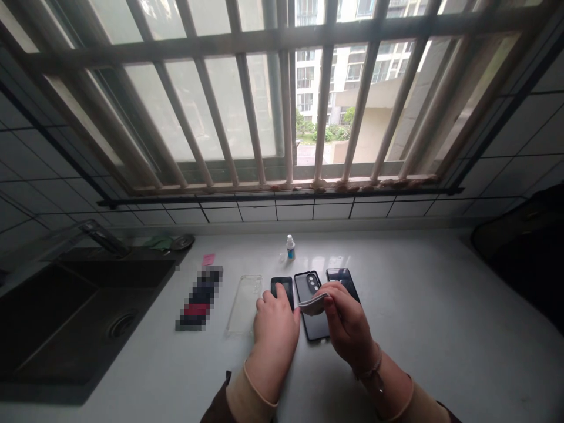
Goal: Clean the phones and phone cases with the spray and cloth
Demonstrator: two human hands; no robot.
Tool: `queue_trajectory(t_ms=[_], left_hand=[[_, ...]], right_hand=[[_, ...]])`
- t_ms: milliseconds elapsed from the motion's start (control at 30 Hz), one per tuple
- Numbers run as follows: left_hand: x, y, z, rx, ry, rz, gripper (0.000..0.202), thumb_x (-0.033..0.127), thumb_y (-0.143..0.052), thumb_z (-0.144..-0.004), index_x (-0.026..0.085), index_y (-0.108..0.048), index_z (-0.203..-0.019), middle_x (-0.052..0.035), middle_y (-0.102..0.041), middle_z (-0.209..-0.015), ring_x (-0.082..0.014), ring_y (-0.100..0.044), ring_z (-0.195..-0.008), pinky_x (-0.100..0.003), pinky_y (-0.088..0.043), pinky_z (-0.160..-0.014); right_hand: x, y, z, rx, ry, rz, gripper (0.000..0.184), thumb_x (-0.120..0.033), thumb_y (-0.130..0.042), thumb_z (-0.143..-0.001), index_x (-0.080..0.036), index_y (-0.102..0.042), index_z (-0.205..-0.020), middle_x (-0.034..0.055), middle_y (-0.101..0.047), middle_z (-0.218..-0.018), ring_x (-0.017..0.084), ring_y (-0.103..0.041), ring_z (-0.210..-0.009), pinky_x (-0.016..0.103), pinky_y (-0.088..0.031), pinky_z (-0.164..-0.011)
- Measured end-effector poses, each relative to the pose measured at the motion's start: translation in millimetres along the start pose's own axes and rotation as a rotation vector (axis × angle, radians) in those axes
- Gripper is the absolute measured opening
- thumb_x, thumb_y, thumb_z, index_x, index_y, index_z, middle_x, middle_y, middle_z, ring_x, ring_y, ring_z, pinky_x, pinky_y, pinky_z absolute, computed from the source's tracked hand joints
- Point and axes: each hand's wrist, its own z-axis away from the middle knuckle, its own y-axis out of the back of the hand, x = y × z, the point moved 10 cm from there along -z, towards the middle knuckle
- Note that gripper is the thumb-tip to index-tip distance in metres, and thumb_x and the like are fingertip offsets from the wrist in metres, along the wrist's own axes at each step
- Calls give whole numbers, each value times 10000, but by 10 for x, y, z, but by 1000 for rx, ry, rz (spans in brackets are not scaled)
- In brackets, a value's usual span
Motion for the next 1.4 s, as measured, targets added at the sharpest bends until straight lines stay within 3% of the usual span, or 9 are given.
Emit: queue_trajectory(t_ms=[233,433,567,733,900,1033,1133,1300,1400], left_hand=[[-52,15,-71,3,63,45,757,435,-738,-912,37,-472,-1498,-238,-676,-1170,-380,-684,-1114,-402,-487,-954],[-256,88,-136,-8,135,319,753,468,-725,-897,42,-411,-1433,-263,-703,-1184,-397,-714,-1121,-391,-504,-905],[-300,115,-141,-62,163,537,800,497,-758,-855,73,-401,-1432,-284,-697,-1241,-404,-712,-1162,-392,-507,-896],[-227,69,-117,-73,129,759,863,544,-780,-812,92,-437,-1461,-260,-677,-1281,-386,-686,-1193,-402,-514,-920],[-228,-70,-168,-56,103,1074,818,491,-848,-746,115,-587,-1423,-182,-707,-1216,-313,-690,-1079,-373,-527,-901],[-81,-205,-195,-278,75,1619,598,451,-837,-795,112,-698,-1268,-113,-753,-1013,-237,-703,-904,-305,-530,-794],[40,-151,-163,-417,48,1953,454,406,-814,-833,80,-733,-1139,-117,-758,-975,-208,-692,-847,-280,-532,-758],[231,-190,8,-684,166,2168,509,443,-542,-985,42,-706,-1252,-200,-764,-1080,-231,-717,-831,-323,-590,-704],[310,-213,66,-696,176,2194,556,433,-445,-1025,24,-672,-1325,-231,-755,-1135,-274,-737,-900,-410,-634,-778]], right_hand=[[98,-1,25,0,-74,-40,276,-299,-464,-1118,-235,-706,-1003,79,-694,-942,242,-650,-911,397,-546,-826],[798,-290,214,16,-636,-559,424,-559,-546,-1079,-256,-715,-1321,130,-719,-1378,293,-673,-1288,460,-563,-1048],[910,-478,304,37,-826,-863,422,-599,-675,-994,-237,-743,-1201,130,-672,-1486,300,-687,-1297,483,-574,-1059],[830,-524,322,13,-892,-955,377,-569,-730,-962,-211,-744,-1081,120,-802,-1182,246,-779,-966,391,-640,-834],[706,-492,255,26,-844,-1023,379,-563,-729,-968,-210,-746,-1105,126,-815,-1179,264,-784,-1047,436,-628,-923],[575,-451,186,16,-807,-1068,326,-556,-707,-986,-234,-705,-1038,144,-698,-1467,315,-721,-1279,575,-559,-1082],[559,-435,155,17,-801,-1083,323,-552,-709,-986,-231,-677,-998,161,-695,-1467,336,-693,-1328,603,-545,-1094],[941,-43,205,326,-784,-713,455,-630,-714,-938,-188,-754,-1042,131,-837,-1089,286,-808,-947,442,-661,-866],[1064,303,249,469,-750,-398,502,-660,-681,-941,-182,-792,-1045,104,-840,-989,296,-798,-912,415,-665,-816]])
